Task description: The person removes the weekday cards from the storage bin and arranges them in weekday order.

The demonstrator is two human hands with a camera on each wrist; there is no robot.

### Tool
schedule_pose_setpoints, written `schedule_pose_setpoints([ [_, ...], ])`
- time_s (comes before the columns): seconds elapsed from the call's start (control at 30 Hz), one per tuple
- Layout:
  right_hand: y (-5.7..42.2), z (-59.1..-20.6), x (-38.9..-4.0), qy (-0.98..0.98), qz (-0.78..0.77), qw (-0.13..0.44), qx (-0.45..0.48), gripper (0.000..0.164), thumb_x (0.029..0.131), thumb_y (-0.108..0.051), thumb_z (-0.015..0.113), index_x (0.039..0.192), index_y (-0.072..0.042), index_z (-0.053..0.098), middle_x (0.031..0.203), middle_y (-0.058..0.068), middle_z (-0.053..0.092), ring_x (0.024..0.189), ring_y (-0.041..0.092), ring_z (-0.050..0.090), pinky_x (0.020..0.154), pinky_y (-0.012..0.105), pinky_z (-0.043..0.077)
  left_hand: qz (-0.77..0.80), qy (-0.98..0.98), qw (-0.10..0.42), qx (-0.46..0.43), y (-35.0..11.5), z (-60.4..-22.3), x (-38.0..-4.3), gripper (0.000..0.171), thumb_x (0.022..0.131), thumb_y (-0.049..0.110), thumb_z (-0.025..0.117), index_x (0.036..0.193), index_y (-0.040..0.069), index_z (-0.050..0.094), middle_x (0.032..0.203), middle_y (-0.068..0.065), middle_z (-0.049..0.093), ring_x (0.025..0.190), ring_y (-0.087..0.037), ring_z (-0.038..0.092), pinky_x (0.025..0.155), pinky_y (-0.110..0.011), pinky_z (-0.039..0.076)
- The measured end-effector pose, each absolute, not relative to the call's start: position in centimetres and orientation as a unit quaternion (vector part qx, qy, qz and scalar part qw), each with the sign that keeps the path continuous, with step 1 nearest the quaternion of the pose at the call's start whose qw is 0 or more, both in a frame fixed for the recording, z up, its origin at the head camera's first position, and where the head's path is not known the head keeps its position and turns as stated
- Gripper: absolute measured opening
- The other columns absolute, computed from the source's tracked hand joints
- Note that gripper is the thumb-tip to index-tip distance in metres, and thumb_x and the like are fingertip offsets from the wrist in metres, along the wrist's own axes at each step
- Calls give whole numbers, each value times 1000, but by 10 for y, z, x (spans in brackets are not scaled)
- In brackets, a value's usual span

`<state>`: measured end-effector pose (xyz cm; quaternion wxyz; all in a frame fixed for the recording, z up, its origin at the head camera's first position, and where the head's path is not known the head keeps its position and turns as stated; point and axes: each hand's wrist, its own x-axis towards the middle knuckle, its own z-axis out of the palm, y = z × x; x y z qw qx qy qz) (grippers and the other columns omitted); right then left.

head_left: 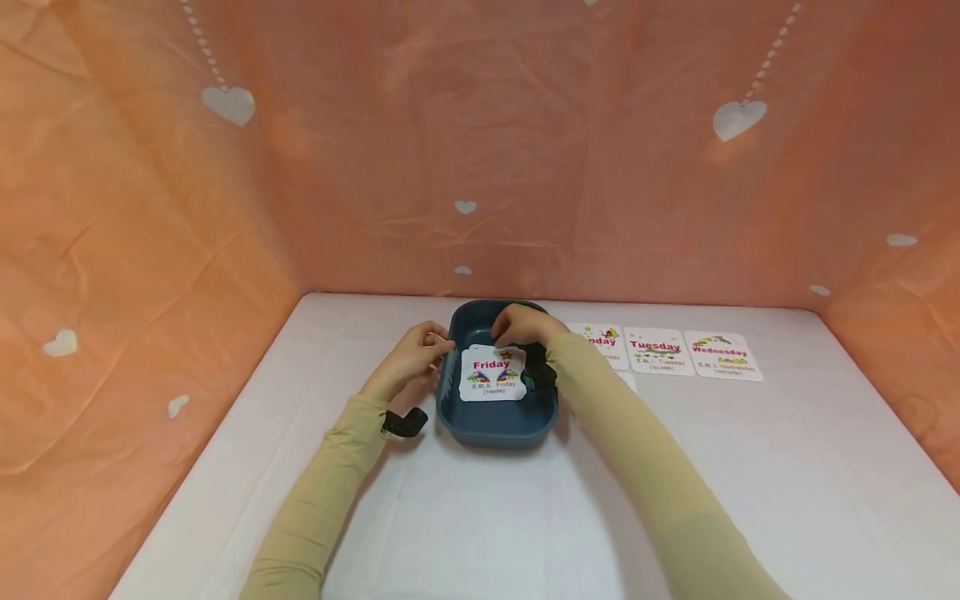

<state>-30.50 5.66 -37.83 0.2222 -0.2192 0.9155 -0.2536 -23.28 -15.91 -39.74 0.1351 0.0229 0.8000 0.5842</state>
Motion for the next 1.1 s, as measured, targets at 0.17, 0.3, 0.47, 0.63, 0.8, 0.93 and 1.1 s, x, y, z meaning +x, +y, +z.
schedule_pose_setpoints([
  [0.17, 54, -379, -304, 913, -250, 232, -226, 34, 82, -11, 75, 114, -4, 68, 113, 9, 64, 102, 21, 56, 92, 34, 44, 586, 799, 135, 24, -160, -396, -232, 24, 97, 11, 55, 114, -3, 46, 89, -15, 57, 56, -16, 53, 47, -27, 43],
  [0.3, 55, -380, -305, 905, -260, 252, -224, 37, 80, -8, 77, 115, -3, 66, 116, 11, 61, 105, 23, 54, 92, 34, 43, 577, 805, 135, 25, -160, -394, -232, 24, 97, 11, 55, 115, -2, 46, 90, -16, 58, 55, -16, 53, 47, -27, 43],
  [0.47, 53, -382, -303, 899, -259, 271, -227, 41, 78, -6, 78, 117, -3, 64, 118, 12, 58, 108, 23, 51, 94, 33, 42, 575, 805, 141, 26, -161, -396, -232, 25, 98, 12, 55, 115, -3, 46, 90, -16, 58, 56, -15, 54, 48, -27, 43],
  [0.63, 49, -384, -300, 900, -255, 268, -228, 45, 75, -8, 81, 116, -4, 63, 115, 12, 58, 105, 23, 52, 91, 33, 43, 574, 807, 134, 19, -163, -397, -231, 24, 98, 11, 55, 115, -3, 47, 82, -11, 58, 59, -15, 54, 49, -26, 43],
  [0.8, 47, -386, -297, 906, -252, 261, -219, 48, 72, -9, 84, 114, -6, 61, 110, 10, 57, 101, 22, 51, 89, 33, 43, 570, 811, 134, 16, -165, -399, -232, 24, 97, 12, 55, 116, -2, 48, 78, -7, 57, 60, -15, 55, 51, -27, 44],
  [0.93, 45, -387, -296, 910, -245, 254, -219, 49, 71, -10, 84, 114, -7, 61, 107, 10, 56, 97, 22, 50, 86, 33, 42, 567, 813, 133, 17, -166, -400, -231, 23, 98, 12, 55, 115, -2, 48, 77, -7, 57, 61, -16, 55, 52, -28, 44],
  [1.1, 42, -389, -296, 915, -241, 236, -221, 45, 70, -10, 85, 109, -7, 62, 101, 8, 56, 92, 21, 51, 79, 31, 43, 567, 813, 131, 22, -168, -399, -230, 23, 98, 12, 55, 115, -3, 48, 76, -8, 56, 61, -16, 54, 51, -28, 45],
])
